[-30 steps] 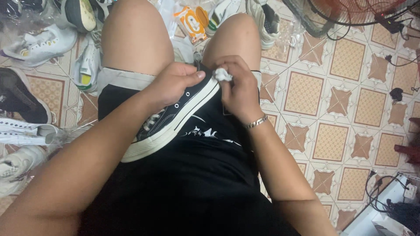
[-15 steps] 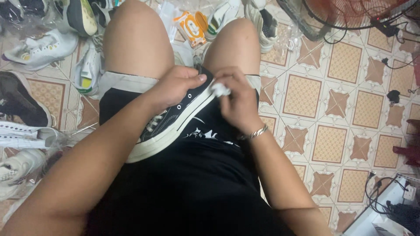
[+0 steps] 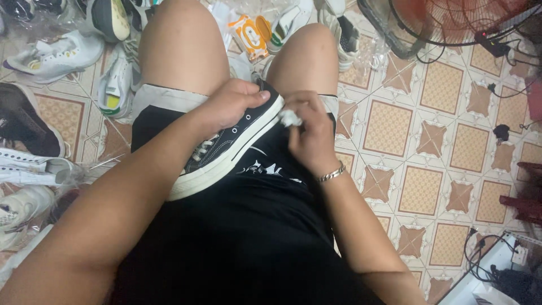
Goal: Cleaning and organizing various pairs of shoes in a cluttered storage area.
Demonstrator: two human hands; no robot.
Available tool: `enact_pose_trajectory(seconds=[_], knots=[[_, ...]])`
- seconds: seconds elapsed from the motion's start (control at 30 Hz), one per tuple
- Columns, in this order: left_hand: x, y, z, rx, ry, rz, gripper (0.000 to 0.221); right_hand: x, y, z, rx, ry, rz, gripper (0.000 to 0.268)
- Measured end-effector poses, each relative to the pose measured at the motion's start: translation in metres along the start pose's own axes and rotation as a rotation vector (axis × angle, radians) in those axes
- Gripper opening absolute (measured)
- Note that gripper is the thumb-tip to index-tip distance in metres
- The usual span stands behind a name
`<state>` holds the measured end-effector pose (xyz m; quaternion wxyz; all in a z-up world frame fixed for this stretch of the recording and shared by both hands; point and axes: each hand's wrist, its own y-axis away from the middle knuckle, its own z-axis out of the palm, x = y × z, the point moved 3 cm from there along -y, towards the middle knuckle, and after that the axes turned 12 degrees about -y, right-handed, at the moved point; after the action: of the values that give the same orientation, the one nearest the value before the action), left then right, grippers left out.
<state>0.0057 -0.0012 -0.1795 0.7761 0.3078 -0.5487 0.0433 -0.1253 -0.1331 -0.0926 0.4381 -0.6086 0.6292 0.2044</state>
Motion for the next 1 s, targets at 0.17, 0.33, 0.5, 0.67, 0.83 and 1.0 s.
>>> enact_pose_trajectory(seconds=[0.17,0.33,0.5,0.67,0.83,1.0], knots=[[0.007,0.002,0.000,0.020,-0.047,0.031,0.030,0.009,-0.006,0.000,-0.023,0.024,-0.026,0.036],[0.007,0.003,0.001,0.020,0.018,0.001,0.028,0.004,-0.003,0.000,0.020,0.042,-0.046,0.035],[0.005,-0.001,-0.001,0.047,-0.066,0.047,0.029,0.002,-0.005,0.003,-0.016,0.077,-0.020,0.038],[0.003,-0.001,-0.001,0.057,-0.076,0.035,0.031,-0.009,0.003,0.009,0.012,0.124,-0.024,0.045],[0.005,-0.002,-0.003,0.072,-0.134,0.092,0.034,-0.020,0.008,0.019,-0.065,0.205,-0.072,0.040],[0.007,0.004,0.000,0.070,-0.041,0.054,0.030,-0.015,0.010,0.020,0.004,0.332,-0.015,0.035]])
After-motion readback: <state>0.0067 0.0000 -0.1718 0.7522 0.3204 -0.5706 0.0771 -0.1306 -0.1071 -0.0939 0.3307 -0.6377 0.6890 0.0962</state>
